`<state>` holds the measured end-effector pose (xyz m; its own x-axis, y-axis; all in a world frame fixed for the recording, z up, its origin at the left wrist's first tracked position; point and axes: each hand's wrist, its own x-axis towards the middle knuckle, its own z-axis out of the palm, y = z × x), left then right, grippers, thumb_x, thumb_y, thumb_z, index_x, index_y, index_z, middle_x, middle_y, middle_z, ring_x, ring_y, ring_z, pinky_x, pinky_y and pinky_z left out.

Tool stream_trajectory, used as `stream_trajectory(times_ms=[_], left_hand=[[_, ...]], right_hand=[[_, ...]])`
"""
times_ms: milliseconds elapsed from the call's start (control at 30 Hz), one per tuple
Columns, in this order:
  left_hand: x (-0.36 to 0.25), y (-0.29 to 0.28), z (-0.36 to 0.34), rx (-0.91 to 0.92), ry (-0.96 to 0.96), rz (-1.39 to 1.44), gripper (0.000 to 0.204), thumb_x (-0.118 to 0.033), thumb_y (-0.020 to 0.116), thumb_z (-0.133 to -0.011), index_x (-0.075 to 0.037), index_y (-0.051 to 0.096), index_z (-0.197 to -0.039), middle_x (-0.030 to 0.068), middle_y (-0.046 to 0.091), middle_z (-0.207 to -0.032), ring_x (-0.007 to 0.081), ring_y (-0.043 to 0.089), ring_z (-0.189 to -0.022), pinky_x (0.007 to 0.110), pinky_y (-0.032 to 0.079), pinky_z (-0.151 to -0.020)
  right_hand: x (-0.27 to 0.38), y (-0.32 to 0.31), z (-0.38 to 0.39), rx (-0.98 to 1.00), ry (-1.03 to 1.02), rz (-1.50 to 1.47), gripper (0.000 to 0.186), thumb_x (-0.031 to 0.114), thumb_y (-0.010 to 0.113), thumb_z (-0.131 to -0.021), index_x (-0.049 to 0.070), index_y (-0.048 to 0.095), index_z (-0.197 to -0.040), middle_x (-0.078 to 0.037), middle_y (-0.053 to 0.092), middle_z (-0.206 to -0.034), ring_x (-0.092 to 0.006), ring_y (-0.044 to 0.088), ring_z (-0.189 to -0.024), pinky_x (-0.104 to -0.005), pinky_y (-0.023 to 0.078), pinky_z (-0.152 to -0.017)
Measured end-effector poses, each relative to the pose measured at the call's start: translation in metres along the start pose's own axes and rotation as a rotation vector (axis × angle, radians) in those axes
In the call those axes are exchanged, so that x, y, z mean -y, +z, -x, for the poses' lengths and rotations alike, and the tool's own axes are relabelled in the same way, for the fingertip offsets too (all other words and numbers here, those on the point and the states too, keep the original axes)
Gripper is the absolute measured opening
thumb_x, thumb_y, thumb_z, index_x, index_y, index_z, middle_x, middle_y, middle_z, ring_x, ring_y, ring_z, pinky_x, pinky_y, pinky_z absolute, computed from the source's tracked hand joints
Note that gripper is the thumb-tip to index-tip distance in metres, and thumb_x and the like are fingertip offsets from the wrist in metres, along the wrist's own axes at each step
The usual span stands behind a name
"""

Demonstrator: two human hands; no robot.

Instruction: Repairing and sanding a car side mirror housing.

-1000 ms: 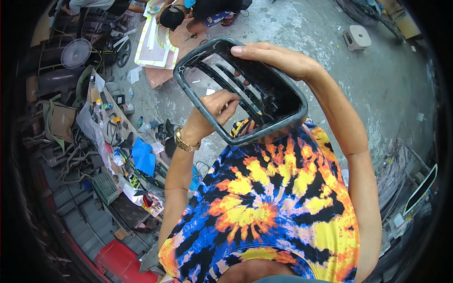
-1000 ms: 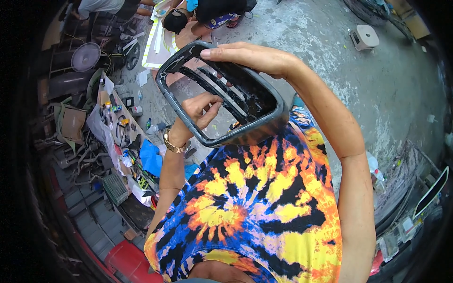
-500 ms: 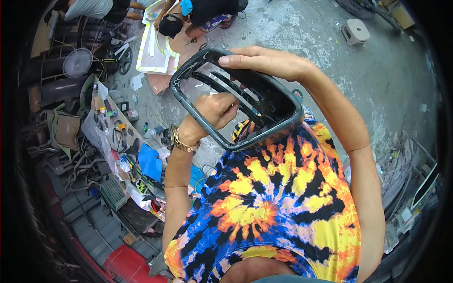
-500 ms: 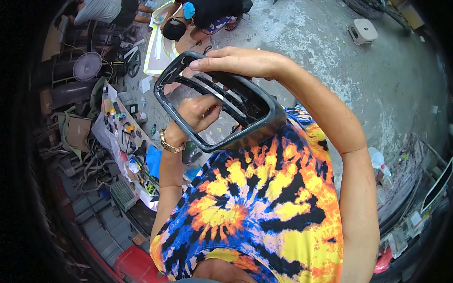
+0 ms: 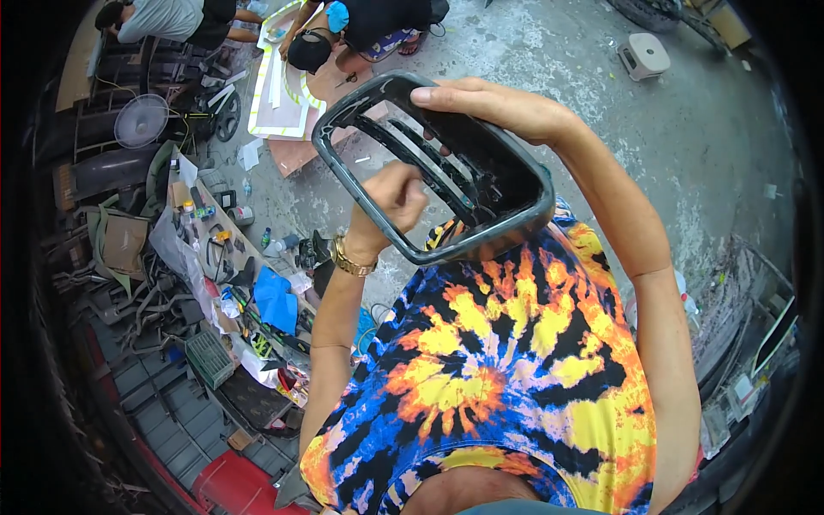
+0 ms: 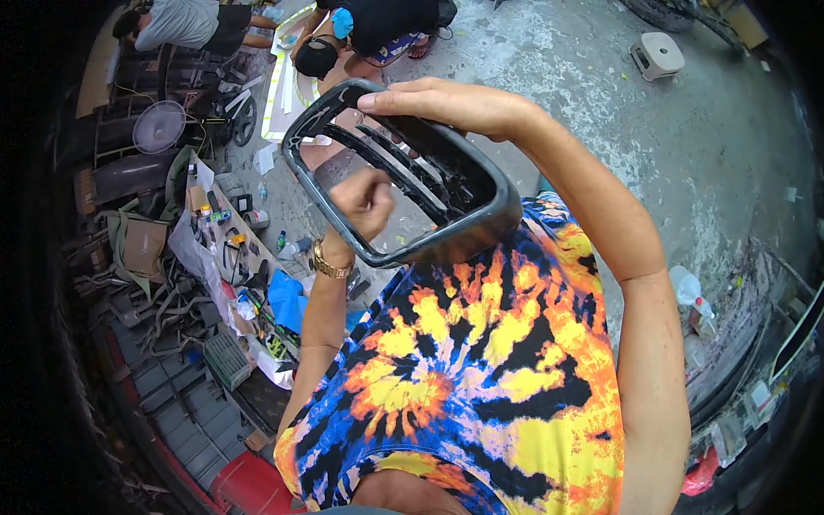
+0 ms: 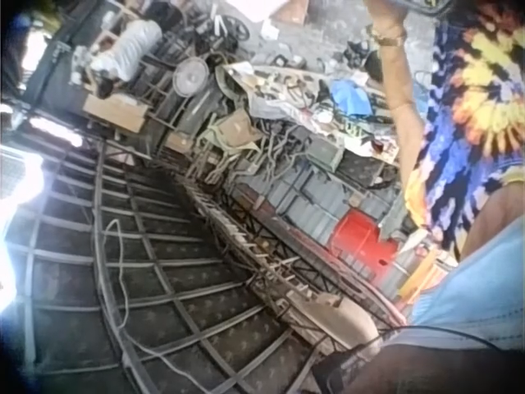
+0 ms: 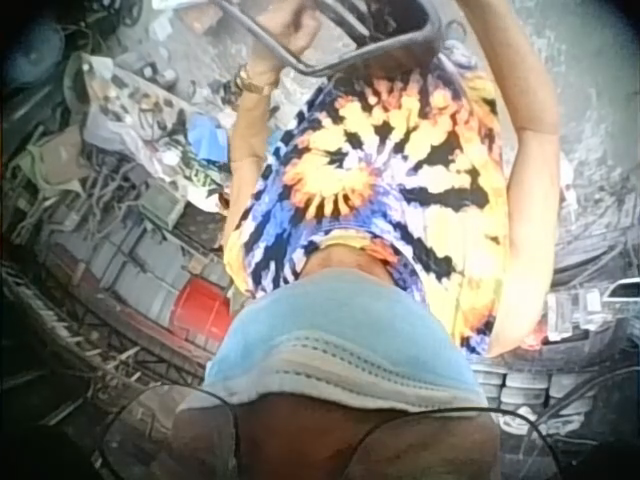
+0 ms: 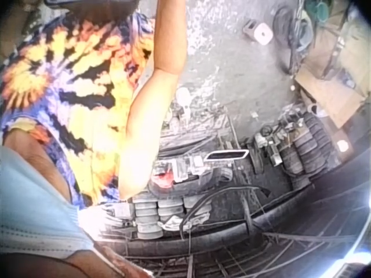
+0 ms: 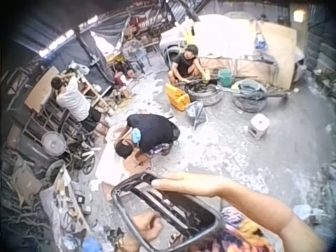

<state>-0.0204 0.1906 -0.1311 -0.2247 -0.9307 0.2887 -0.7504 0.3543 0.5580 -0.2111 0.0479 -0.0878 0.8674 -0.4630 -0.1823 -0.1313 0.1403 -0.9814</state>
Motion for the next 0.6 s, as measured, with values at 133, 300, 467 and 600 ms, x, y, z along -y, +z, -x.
stream_trajectory(times_ms=[133,300,467,600], left_hand=[[0.016,-0.012,0.018,-0.152,-0.212,0.206,0.008,-0.003,0.061,-0.084,-0.002,0.059,-0.076,0.0056,0.054,-0.065,0.0135,0.049,-0.051,0.028,0.038,-0.047],[-0.006,-0.02,0.005,-0.024,-0.088,0.194,0.01,0.001,0.066,-0.079,-0.001,0.064,-0.088,0.0072,0.062,-0.077,0.0159,0.056,-0.057,0.029,0.043,-0.05],[-0.002,-0.02,0.002,0.076,0.004,0.13,0.013,-0.001,0.066,-0.079,-0.002,0.065,-0.092,0.009,0.063,-0.078,0.022,0.06,-0.059,0.031,0.049,-0.054],[-0.006,-0.022,-0.006,0.153,0.017,0.041,0.01,-0.002,0.065,-0.079,-0.003,0.063,-0.088,0.0093,0.061,-0.075,0.0241,0.061,-0.059,0.033,0.049,-0.054]], right_hand=[[0.002,-0.001,0.004,-0.026,-0.043,-0.07,0.054,0.054,0.053,-0.092,0.003,0.062,-0.107,-0.005,0.064,-0.091,-0.0107,0.062,-0.08,-0.0234,0.051,-0.074],[-0.004,-0.003,-0.001,-0.039,-0.038,-0.09,0.046,0.047,0.052,-0.095,0.002,0.061,-0.101,-0.006,0.063,-0.088,-0.0102,0.062,-0.079,-0.0236,0.051,-0.074],[0.0,0.002,-0.001,-0.023,-0.072,-0.074,0.046,0.048,0.052,-0.095,0.003,0.061,-0.101,-0.006,0.063,-0.088,-0.0099,0.062,-0.079,-0.023,0.051,-0.073],[0.001,0.0,-0.001,-0.011,-0.023,-0.037,0.05,0.051,0.052,-0.094,0.002,0.061,-0.101,-0.005,0.063,-0.09,-0.009,0.06,-0.082,-0.0222,0.049,-0.075]])
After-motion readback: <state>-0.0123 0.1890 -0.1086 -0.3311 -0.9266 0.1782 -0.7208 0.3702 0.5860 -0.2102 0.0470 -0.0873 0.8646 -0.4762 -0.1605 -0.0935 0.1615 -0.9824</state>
